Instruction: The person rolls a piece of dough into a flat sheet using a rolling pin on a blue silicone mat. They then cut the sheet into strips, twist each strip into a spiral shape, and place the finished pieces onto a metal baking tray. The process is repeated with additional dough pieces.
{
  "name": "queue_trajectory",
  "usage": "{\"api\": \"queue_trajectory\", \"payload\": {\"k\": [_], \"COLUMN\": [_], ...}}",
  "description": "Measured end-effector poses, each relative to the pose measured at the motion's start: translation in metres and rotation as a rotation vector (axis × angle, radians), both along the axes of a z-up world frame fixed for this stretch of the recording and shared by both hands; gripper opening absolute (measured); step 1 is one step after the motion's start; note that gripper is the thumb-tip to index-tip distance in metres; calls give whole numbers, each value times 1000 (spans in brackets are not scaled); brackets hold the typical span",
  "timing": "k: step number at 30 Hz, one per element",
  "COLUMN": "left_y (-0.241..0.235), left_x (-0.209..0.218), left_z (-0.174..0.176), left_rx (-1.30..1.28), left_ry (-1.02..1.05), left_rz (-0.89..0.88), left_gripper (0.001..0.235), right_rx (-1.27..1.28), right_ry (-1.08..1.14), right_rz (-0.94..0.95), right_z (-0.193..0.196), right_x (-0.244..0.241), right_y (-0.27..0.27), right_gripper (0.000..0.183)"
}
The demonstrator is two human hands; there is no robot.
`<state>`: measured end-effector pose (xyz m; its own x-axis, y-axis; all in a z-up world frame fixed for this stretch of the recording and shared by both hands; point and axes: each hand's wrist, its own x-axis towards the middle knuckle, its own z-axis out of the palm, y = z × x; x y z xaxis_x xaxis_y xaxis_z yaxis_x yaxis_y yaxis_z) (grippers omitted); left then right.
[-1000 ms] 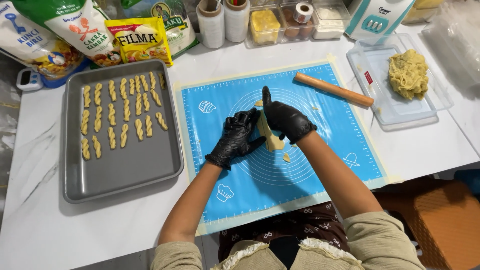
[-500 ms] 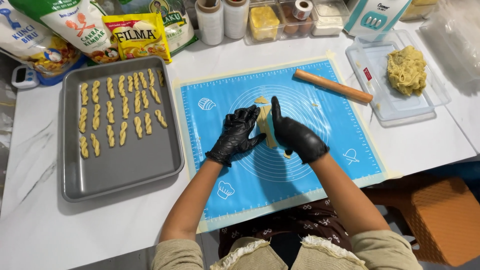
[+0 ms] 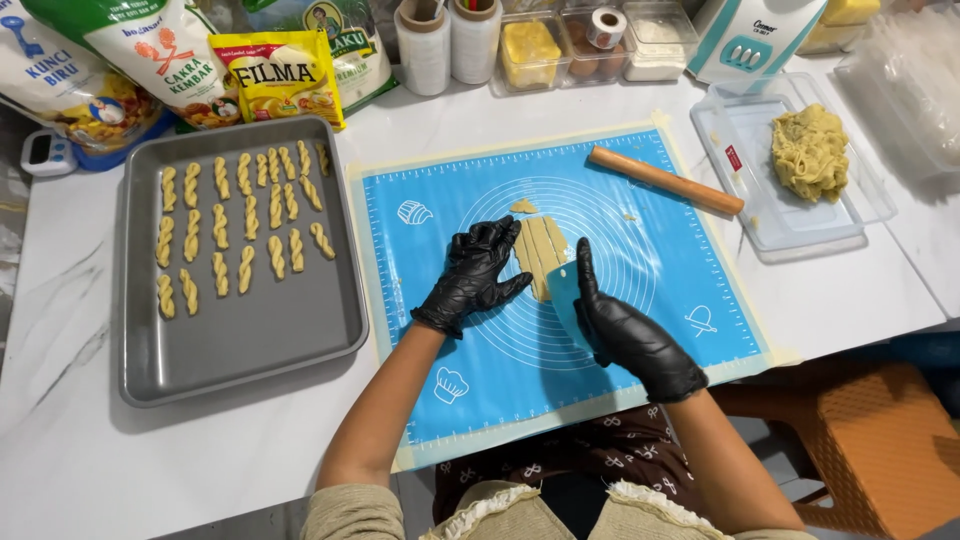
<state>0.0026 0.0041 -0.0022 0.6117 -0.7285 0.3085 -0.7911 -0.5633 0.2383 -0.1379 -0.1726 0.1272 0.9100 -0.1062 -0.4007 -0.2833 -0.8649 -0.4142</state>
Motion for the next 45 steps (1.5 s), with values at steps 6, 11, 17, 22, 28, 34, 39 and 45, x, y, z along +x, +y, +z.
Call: {"api": "queue_trajectory", "payload": {"k": [6,11,17,22,28,34,39,45], "left_y": [1,-5,-5,-8,-3,-12,-14,-18], "left_x": [-1,6,7,9,3,12,14,18], "left_z": [4,-14,-14,-22,6,-8,-1,-2], "left_rx": [23,39,28,38,47,80,49,81], "left_ry": [23,9,10,-55,114,168,261,307], "left_rz": [-15,36,27,50,22,62,38,48], "left_gripper": [88,97,99,102,94,100,94,84], "right_rx": [44,97,17,-17,66,-1,-53,-132], "right_ry": [-64,-130,-85,-144,-14,-48,-75,-115], "right_rz": [-3,-2,-33,-14,-189,-124,-72,-14], "right_z": [14,17,35,-18,-41,-32,-50,-77], "right_x": [51,85,83,102,99,128,80,8], "right_y": [-26,-21,8,-14,-21,-16,-24,-42], "right_gripper": [5,23,20,17,27,19,23,36]}}
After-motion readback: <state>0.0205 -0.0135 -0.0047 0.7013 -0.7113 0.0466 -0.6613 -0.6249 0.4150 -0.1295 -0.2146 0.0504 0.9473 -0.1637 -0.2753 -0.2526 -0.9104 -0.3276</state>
